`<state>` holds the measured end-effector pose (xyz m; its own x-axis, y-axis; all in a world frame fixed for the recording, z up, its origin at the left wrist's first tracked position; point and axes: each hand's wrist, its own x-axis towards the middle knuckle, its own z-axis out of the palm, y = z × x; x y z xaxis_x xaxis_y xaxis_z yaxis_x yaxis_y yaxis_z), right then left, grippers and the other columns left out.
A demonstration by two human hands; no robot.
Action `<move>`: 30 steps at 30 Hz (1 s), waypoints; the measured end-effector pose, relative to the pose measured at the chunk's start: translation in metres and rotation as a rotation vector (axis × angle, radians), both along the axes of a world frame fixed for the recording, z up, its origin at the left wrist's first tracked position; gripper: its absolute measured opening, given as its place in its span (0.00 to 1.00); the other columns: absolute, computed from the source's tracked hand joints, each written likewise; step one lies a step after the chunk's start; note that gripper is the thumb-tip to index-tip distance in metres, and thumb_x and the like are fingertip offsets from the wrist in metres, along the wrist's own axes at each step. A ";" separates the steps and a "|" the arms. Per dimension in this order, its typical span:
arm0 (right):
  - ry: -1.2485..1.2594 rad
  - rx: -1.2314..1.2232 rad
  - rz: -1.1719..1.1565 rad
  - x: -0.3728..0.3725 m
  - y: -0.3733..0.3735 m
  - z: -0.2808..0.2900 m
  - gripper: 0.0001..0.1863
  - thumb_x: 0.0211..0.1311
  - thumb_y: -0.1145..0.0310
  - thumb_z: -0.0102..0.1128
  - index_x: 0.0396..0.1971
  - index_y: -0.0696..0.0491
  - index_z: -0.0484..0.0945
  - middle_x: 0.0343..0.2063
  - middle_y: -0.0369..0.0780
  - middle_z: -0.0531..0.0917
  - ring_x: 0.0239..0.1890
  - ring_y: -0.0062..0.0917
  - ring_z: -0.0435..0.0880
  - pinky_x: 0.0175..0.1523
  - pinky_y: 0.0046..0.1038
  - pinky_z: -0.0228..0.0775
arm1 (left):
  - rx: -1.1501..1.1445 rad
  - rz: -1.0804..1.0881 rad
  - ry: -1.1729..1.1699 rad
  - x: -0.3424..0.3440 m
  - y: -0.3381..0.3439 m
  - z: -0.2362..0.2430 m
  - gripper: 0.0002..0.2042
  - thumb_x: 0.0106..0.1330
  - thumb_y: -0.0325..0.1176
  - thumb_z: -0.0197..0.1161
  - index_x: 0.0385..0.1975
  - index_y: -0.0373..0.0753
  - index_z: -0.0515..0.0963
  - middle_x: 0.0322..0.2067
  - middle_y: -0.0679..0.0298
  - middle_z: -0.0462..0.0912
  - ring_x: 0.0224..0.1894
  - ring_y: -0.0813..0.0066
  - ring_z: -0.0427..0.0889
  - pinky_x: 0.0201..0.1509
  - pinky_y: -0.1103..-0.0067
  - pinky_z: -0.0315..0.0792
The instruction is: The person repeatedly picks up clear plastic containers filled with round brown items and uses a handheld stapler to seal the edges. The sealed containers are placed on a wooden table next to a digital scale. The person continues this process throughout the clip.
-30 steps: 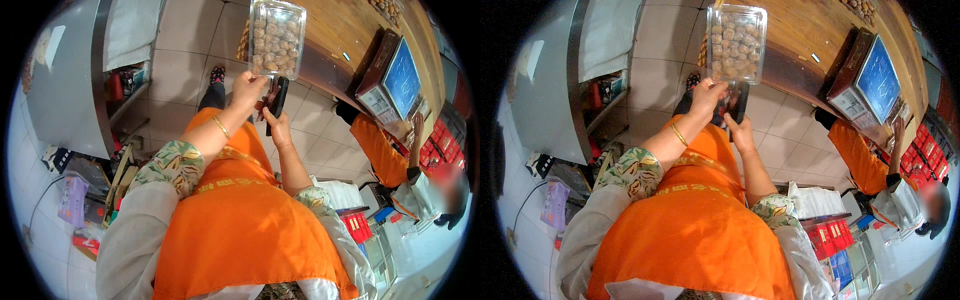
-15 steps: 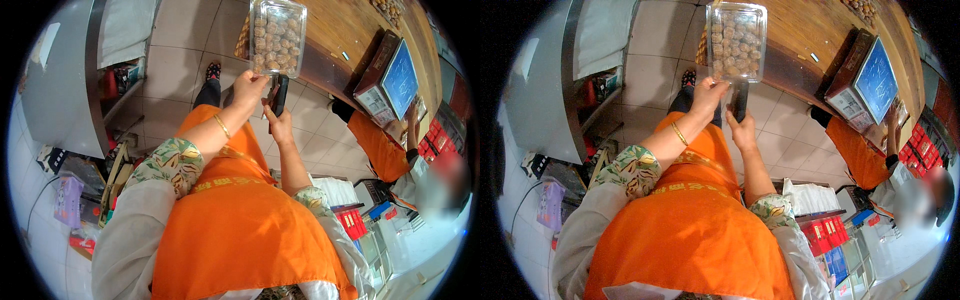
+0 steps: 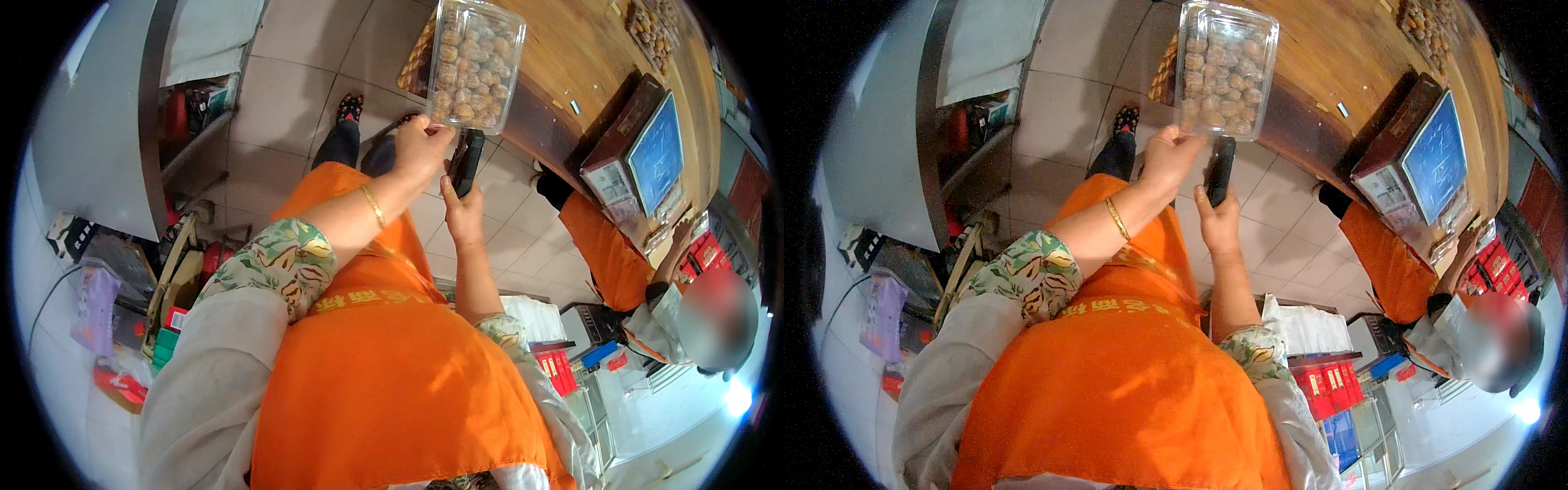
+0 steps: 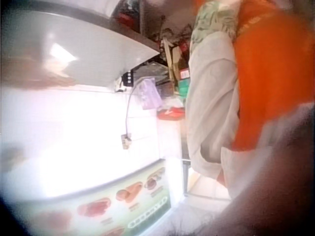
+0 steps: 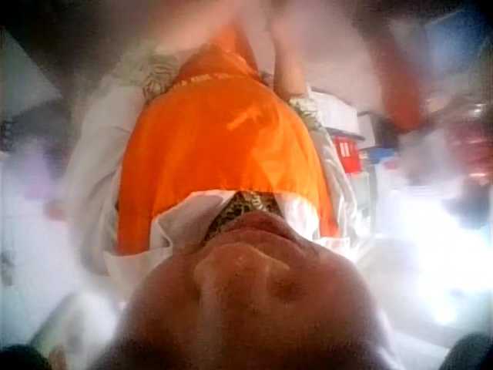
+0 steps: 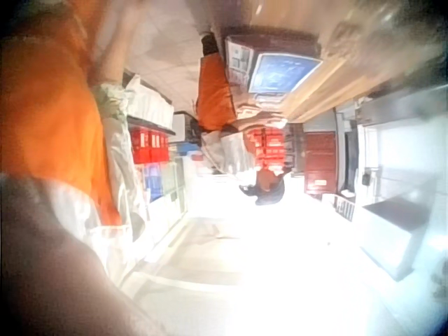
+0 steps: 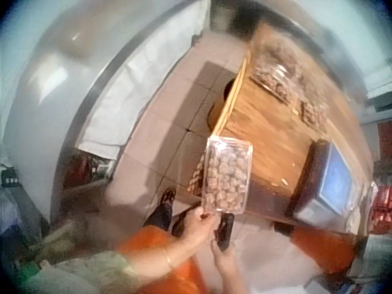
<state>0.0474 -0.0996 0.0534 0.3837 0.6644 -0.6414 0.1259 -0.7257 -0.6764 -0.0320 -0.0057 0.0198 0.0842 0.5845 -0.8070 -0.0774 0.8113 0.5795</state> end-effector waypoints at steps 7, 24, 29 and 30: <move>-0.043 -0.044 0.083 0.002 0.004 -0.004 0.13 0.54 0.70 0.57 0.37 0.60 0.70 0.27 0.37 0.75 0.29 0.19 0.70 0.35 0.22 0.65 | 0.016 0.028 -0.002 0.001 -0.002 0.001 0.06 0.51 0.27 0.59 0.23 0.31 0.73 0.21 0.64 0.76 0.24 0.82 0.71 0.28 0.83 0.67; -0.017 -0.019 0.037 0.000 -0.002 -0.007 0.12 0.54 0.69 0.56 0.35 0.59 0.71 0.29 0.38 0.77 0.31 0.21 0.73 0.38 0.23 0.66 | -0.028 0.047 -0.074 0.003 -0.004 -0.005 0.07 0.52 0.28 0.60 0.24 0.30 0.73 0.23 0.63 0.77 0.25 0.81 0.73 0.29 0.83 0.68; -0.010 -0.034 0.010 -0.002 -0.002 -0.007 0.12 0.53 0.69 0.57 0.35 0.59 0.70 0.27 0.39 0.77 0.29 0.21 0.74 0.37 0.23 0.66 | -0.042 0.040 -0.071 0.002 -0.005 -0.007 0.07 0.52 0.28 0.60 0.25 0.30 0.73 0.23 0.63 0.77 0.25 0.82 0.73 0.28 0.83 0.67; -0.013 -0.033 0.015 -0.001 -0.002 -0.008 0.12 0.53 0.69 0.57 0.35 0.59 0.70 0.26 0.39 0.77 0.28 0.22 0.74 0.36 0.23 0.66 | -0.052 0.045 -0.079 0.002 -0.005 -0.007 0.07 0.52 0.28 0.60 0.25 0.30 0.73 0.23 0.63 0.77 0.25 0.82 0.73 0.29 0.84 0.67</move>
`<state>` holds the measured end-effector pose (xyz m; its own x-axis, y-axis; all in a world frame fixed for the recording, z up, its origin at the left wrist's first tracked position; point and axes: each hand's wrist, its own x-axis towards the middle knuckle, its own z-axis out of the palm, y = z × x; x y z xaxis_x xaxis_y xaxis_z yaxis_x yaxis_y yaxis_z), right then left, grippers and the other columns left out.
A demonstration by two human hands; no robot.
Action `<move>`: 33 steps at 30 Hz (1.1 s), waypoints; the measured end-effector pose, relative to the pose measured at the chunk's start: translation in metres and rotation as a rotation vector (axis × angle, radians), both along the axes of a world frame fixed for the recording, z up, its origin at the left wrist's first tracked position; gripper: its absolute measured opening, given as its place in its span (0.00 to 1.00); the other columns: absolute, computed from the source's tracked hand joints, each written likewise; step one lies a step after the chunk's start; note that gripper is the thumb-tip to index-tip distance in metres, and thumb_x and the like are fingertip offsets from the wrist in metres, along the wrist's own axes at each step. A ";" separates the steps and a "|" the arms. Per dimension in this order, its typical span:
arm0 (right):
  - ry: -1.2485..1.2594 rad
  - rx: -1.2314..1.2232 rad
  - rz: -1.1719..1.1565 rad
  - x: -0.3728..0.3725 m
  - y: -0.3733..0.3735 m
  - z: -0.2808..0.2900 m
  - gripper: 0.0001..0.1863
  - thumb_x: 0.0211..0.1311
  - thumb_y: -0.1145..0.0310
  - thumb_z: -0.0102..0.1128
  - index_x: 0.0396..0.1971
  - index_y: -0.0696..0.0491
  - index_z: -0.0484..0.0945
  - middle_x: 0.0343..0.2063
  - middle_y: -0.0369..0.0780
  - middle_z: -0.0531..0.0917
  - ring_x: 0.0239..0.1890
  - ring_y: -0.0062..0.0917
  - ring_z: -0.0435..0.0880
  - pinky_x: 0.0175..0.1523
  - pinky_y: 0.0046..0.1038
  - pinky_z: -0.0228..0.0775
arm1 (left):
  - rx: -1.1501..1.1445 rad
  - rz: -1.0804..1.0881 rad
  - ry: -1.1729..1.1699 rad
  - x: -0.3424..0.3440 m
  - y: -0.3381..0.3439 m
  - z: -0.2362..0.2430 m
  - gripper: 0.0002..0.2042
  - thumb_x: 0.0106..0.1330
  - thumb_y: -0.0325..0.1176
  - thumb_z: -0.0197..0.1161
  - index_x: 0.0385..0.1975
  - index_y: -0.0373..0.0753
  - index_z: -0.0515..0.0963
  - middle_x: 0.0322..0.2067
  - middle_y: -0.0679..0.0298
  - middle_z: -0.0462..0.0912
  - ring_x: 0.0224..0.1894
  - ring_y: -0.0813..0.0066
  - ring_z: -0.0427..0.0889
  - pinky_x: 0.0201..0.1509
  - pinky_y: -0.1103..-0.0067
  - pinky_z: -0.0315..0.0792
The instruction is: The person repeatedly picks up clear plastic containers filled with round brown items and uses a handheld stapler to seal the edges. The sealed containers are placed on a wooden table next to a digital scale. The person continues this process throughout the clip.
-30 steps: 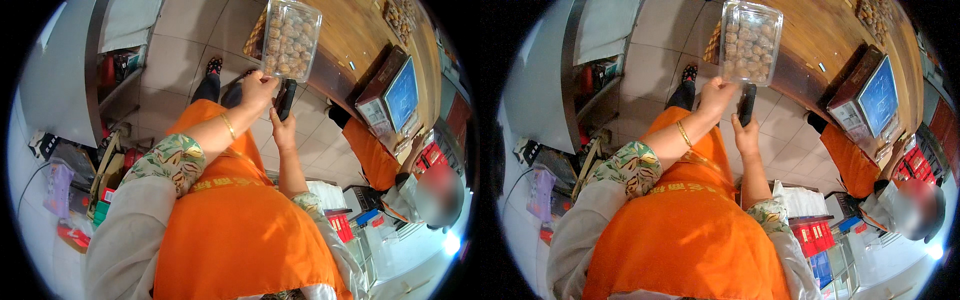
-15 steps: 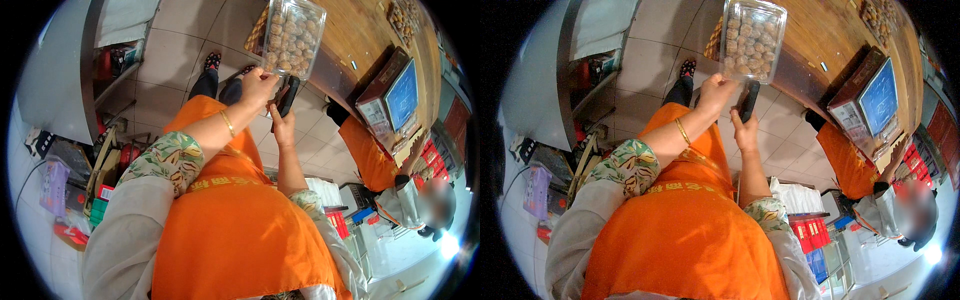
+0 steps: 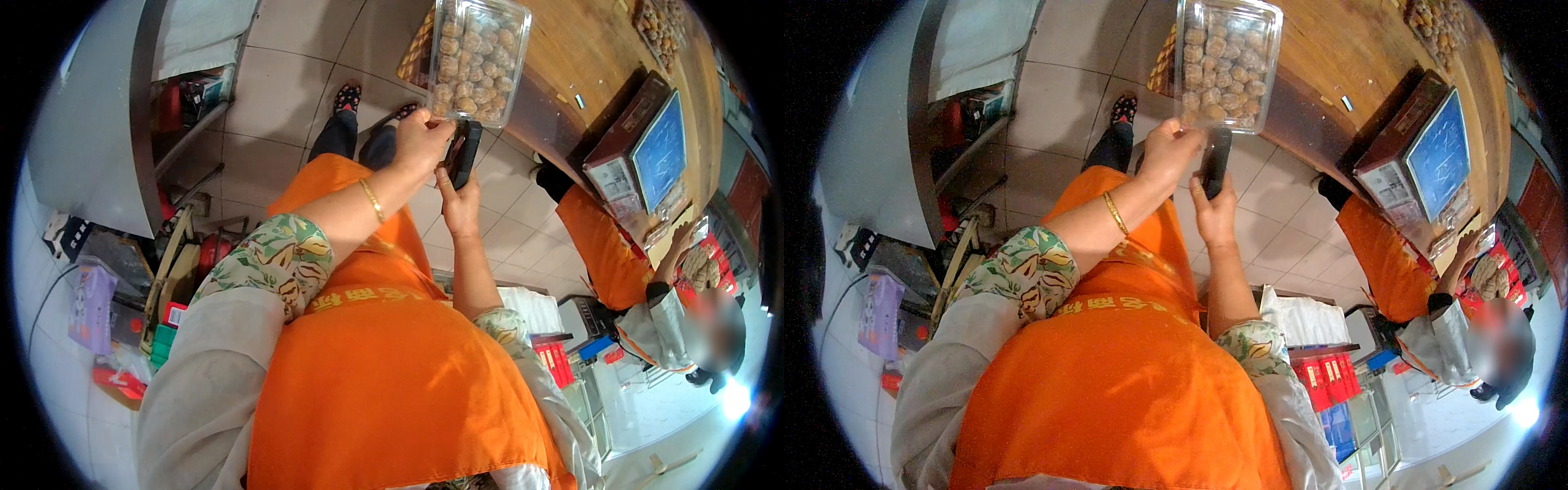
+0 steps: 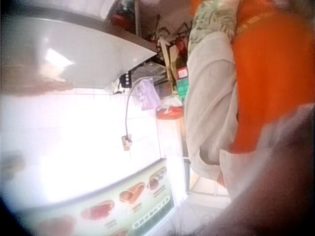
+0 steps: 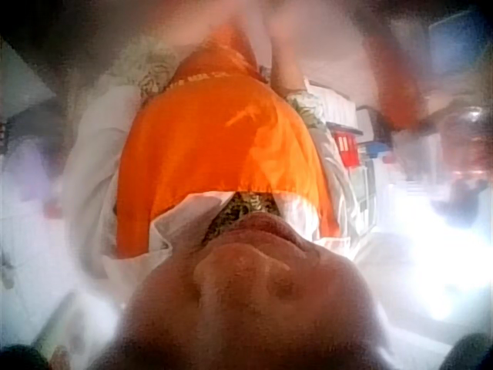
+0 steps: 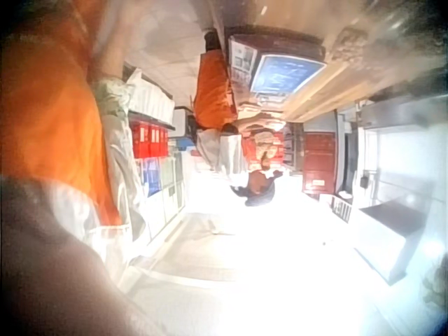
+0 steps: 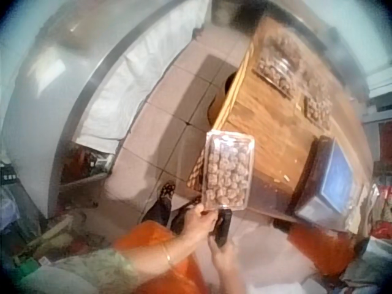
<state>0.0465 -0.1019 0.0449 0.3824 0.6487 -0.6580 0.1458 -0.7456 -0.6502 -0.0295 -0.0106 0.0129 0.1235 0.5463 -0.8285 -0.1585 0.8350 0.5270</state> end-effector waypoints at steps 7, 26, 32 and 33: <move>-0.047 -0.025 0.018 0.006 -0.003 -0.006 0.10 0.51 0.69 0.58 0.29 0.59 0.70 0.24 0.39 0.76 0.26 0.22 0.73 0.33 0.24 0.66 | -0.004 0.010 -0.013 0.000 0.001 0.001 0.07 0.51 0.28 0.61 0.24 0.30 0.73 0.24 0.64 0.76 0.26 0.82 0.72 0.31 0.83 0.67; -0.020 -0.145 -0.004 0.009 0.003 -0.010 0.15 0.53 0.60 0.60 0.23 0.57 0.71 0.14 0.32 0.70 0.13 0.17 0.66 0.19 0.22 0.57 | -0.067 -0.081 -0.087 -0.001 0.015 0.001 0.06 0.52 0.29 0.60 0.22 0.35 0.70 0.20 0.67 0.72 0.22 0.82 0.69 0.24 0.86 0.63; 0.144 -0.257 -0.120 0.011 0.018 0.010 0.14 0.52 0.60 0.60 0.25 0.58 0.73 0.18 0.33 0.72 0.20 0.17 0.67 0.25 0.23 0.60 | -0.115 -0.113 -0.059 0.002 0.023 0.007 0.06 0.51 0.27 0.61 0.22 0.34 0.71 0.19 0.65 0.74 0.21 0.80 0.71 0.22 0.85 0.65; 0.114 -0.247 -0.133 0.008 0.019 0.011 0.14 0.52 0.61 0.60 0.24 0.58 0.73 0.18 0.33 0.72 0.21 0.17 0.67 0.26 0.22 0.60 | -0.112 -0.076 -0.047 0.004 0.023 0.011 0.06 0.50 0.27 0.61 0.22 0.33 0.71 0.19 0.64 0.75 0.21 0.80 0.72 0.22 0.84 0.66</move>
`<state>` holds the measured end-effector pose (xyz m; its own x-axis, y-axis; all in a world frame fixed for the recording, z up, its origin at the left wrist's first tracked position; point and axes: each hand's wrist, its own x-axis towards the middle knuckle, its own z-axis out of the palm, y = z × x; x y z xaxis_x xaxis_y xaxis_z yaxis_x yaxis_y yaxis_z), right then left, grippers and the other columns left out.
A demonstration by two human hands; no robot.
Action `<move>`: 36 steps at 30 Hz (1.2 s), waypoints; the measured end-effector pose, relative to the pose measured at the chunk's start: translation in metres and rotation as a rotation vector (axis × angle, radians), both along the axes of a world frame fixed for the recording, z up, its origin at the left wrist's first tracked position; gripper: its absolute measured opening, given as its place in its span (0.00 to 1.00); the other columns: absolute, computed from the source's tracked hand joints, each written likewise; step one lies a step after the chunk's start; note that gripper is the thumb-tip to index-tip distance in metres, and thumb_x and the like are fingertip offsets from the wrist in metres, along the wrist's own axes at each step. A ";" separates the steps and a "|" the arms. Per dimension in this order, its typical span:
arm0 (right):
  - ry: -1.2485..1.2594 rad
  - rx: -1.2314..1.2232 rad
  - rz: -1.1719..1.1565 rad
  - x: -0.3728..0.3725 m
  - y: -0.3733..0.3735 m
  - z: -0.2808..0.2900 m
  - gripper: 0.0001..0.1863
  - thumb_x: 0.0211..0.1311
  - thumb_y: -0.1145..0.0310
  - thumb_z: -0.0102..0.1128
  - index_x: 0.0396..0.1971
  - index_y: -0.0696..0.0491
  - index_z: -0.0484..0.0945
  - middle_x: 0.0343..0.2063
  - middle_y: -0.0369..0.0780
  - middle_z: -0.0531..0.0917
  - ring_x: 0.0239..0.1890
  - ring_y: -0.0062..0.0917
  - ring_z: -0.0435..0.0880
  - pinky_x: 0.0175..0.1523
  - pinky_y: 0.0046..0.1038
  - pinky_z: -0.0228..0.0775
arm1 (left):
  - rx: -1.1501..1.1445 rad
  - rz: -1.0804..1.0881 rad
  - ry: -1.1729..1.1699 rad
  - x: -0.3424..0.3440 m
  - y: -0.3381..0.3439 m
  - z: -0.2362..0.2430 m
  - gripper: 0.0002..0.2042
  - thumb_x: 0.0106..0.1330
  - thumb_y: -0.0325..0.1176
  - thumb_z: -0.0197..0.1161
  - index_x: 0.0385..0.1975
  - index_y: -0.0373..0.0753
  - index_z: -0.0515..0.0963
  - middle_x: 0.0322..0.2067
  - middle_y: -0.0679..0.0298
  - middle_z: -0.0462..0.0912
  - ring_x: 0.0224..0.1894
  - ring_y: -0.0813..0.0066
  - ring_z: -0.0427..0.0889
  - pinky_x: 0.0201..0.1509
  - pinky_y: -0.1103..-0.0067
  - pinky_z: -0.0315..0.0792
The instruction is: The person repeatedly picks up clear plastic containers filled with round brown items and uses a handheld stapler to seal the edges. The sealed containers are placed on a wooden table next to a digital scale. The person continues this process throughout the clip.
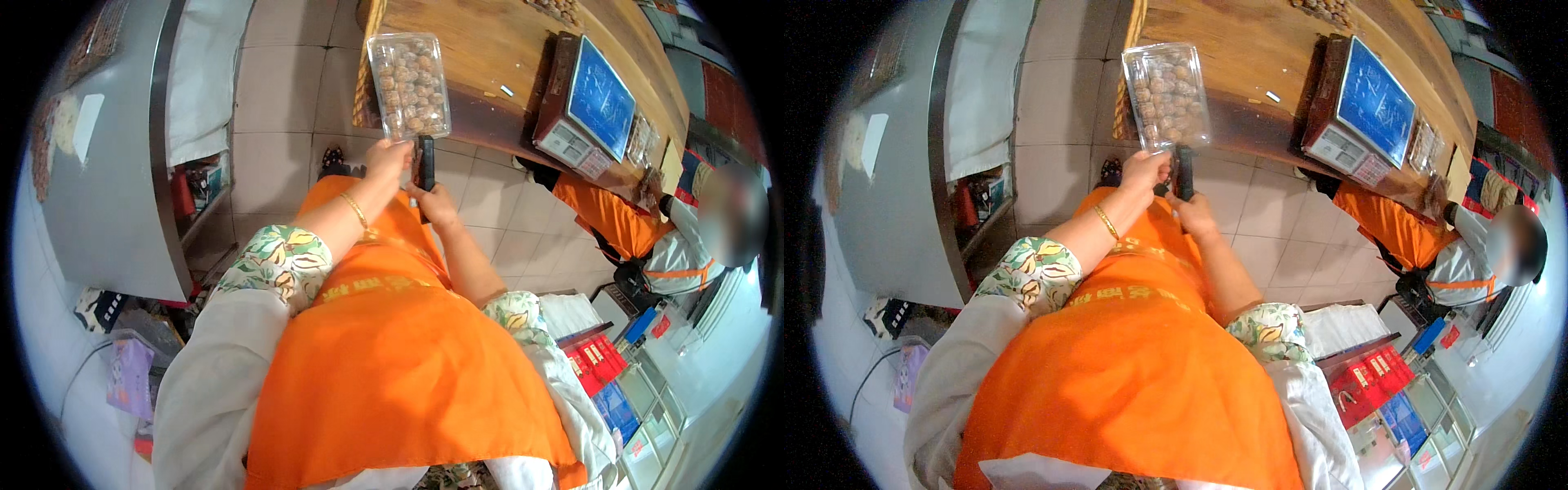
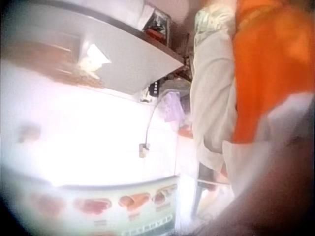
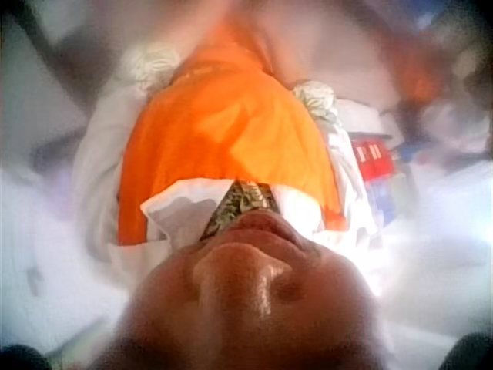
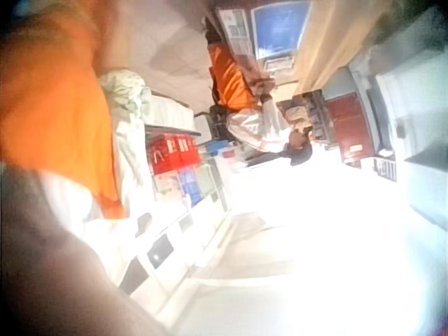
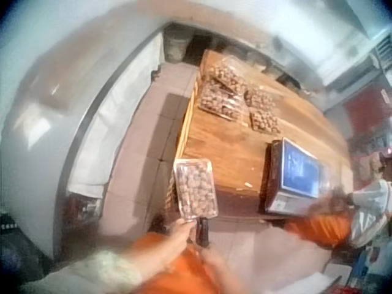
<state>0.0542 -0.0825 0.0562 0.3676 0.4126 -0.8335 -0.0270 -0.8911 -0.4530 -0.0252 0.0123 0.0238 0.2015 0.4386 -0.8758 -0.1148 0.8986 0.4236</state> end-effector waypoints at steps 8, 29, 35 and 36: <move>0.197 -0.016 -0.146 0.002 -0.001 -0.016 0.11 0.51 0.65 0.61 0.27 0.56 0.74 0.19 0.35 0.74 0.21 0.19 0.69 0.26 0.24 0.61 | 0.004 0.002 -0.059 -0.001 0.009 -0.001 0.06 0.51 0.27 0.60 0.23 0.35 0.70 0.20 0.66 0.73 0.20 0.81 0.70 0.22 0.85 0.66; -1.044 0.024 0.464 0.113 0.105 -0.015 0.26 0.40 0.62 0.65 0.40 0.59 0.69 0.36 0.48 0.74 0.41 0.42 0.74 0.45 0.39 0.67 | 0.284 -0.648 0.130 -0.037 0.049 -0.019 0.13 0.57 0.32 0.54 0.39 0.34 0.67 0.30 0.61 0.74 0.32 0.74 0.75 0.32 0.80 0.70; -0.744 0.453 0.341 0.084 0.147 0.043 0.12 0.42 0.73 0.53 0.30 0.60 0.74 0.28 0.52 0.75 0.35 0.44 0.74 0.42 0.39 0.65 | 0.417 -0.244 -0.072 -0.016 0.098 0.036 0.12 0.57 0.32 0.58 0.37 0.33 0.67 0.32 0.61 0.74 0.32 0.79 0.74 0.30 0.85 0.68; -0.831 0.677 0.321 0.073 0.139 0.019 0.15 0.44 0.70 0.53 0.34 0.60 0.72 0.29 0.52 0.74 0.37 0.45 0.72 0.45 0.38 0.64 | 0.488 -0.202 -0.082 -0.012 0.102 0.019 0.12 0.57 0.33 0.59 0.35 0.34 0.67 0.30 0.63 0.73 0.30 0.80 0.73 0.28 0.86 0.67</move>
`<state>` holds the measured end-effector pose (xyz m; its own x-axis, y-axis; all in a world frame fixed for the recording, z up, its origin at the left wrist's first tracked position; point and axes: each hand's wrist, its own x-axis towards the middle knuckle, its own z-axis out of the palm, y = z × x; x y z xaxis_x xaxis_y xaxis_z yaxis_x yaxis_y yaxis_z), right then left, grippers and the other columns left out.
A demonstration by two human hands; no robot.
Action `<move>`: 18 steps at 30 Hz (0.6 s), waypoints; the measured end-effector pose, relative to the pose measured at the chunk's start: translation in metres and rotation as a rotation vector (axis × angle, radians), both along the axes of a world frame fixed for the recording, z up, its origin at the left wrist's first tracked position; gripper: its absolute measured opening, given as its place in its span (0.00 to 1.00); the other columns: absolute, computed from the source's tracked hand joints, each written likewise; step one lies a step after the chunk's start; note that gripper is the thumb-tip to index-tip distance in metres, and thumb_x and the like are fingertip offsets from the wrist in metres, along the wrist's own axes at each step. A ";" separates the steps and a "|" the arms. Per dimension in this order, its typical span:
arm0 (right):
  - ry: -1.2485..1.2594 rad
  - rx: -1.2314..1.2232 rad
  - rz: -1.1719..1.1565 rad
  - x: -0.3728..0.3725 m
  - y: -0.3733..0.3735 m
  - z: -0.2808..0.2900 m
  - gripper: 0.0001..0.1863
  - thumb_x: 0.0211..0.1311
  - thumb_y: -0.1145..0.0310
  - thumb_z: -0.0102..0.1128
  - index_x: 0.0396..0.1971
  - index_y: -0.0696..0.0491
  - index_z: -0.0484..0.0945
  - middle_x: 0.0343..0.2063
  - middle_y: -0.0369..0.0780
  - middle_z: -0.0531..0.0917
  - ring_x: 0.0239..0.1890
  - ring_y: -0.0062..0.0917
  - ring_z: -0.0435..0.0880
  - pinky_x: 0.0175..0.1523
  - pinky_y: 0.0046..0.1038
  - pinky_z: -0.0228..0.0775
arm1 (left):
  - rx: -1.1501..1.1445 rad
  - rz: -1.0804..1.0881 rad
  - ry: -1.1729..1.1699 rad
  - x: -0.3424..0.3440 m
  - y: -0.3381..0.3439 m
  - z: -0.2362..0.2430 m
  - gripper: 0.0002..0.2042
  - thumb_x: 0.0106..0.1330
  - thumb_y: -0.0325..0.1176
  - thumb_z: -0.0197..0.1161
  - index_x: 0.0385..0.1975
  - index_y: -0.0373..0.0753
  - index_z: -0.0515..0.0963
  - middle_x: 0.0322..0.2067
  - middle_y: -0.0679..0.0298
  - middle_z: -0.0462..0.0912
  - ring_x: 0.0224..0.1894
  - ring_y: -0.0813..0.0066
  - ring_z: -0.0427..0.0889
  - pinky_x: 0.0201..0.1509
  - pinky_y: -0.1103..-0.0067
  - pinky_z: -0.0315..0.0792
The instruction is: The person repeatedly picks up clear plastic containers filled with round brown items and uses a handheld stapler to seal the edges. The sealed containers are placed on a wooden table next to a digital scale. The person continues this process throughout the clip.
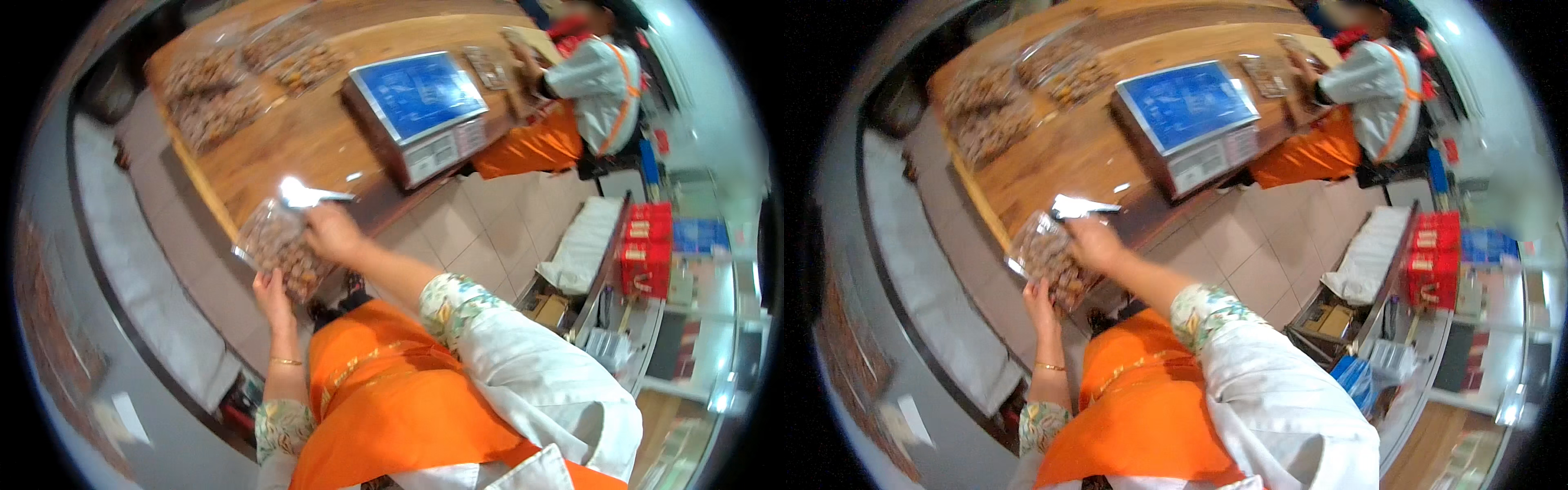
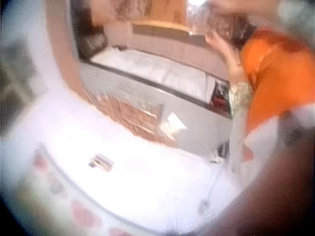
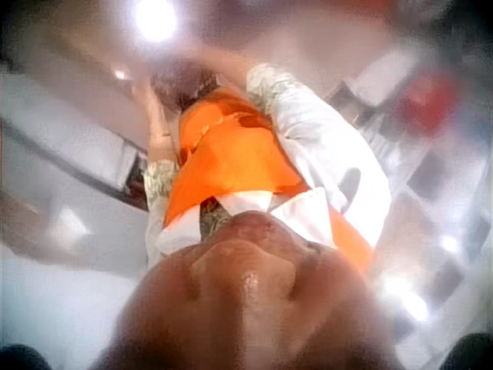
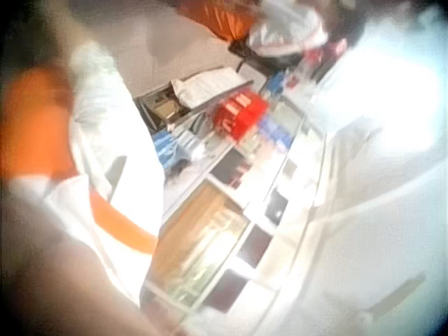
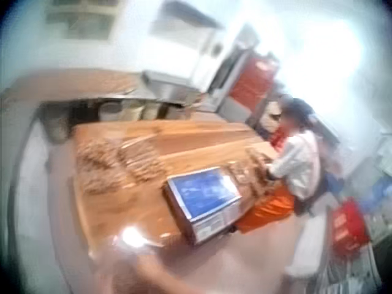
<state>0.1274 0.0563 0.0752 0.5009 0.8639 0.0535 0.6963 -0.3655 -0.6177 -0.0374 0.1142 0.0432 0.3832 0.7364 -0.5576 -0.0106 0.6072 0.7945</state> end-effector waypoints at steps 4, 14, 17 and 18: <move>0.108 -0.154 -0.246 -0.035 -0.011 -0.042 0.20 0.47 0.61 0.57 0.36 0.59 0.69 0.34 0.50 0.73 0.40 0.42 0.71 0.45 0.37 0.63 | 0.220 -0.132 0.273 0.003 0.015 -0.044 0.12 0.58 0.33 0.60 0.30 0.36 0.63 0.24 0.68 0.65 0.24 0.82 0.64 0.24 0.86 0.61; 0.738 -0.223 -0.174 -0.024 -0.015 -0.018 0.36 0.41 0.55 0.65 0.48 0.58 0.61 0.40 0.49 0.73 0.44 0.36 0.73 0.47 0.30 0.63 | 0.166 -0.004 0.031 -0.013 0.000 -0.032 0.12 0.59 0.29 0.57 0.33 0.36 0.59 0.30 0.64 0.70 0.32 0.80 0.70 0.34 0.84 0.67; 0.947 0.043 -0.085 -0.025 -0.040 -0.041 0.42 0.46 0.62 0.65 0.58 0.57 0.51 0.50 0.45 0.68 0.53 0.28 0.66 0.57 0.26 0.56 | 0.011 -0.026 -0.022 -0.007 -0.013 -0.020 0.15 0.60 0.26 0.55 0.43 0.34 0.59 0.40 0.57 0.70 0.40 0.75 0.71 0.43 0.80 0.68; 1.095 0.109 -0.057 -0.026 -0.047 -0.032 0.42 0.47 0.62 0.64 0.59 0.57 0.49 0.53 0.45 0.64 0.56 0.27 0.62 0.59 0.26 0.53 | -0.010 -0.029 -0.042 -0.006 -0.016 0.001 0.18 0.60 0.25 0.54 0.47 0.35 0.57 0.43 0.56 0.68 0.44 0.73 0.70 0.46 0.78 0.67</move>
<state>0.1013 0.0095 0.0435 0.3623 0.8557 -0.3694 -0.2643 -0.2858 -0.9211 -0.0430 0.0986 0.0444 0.4277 0.7188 -0.5481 -0.0263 0.6160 0.7873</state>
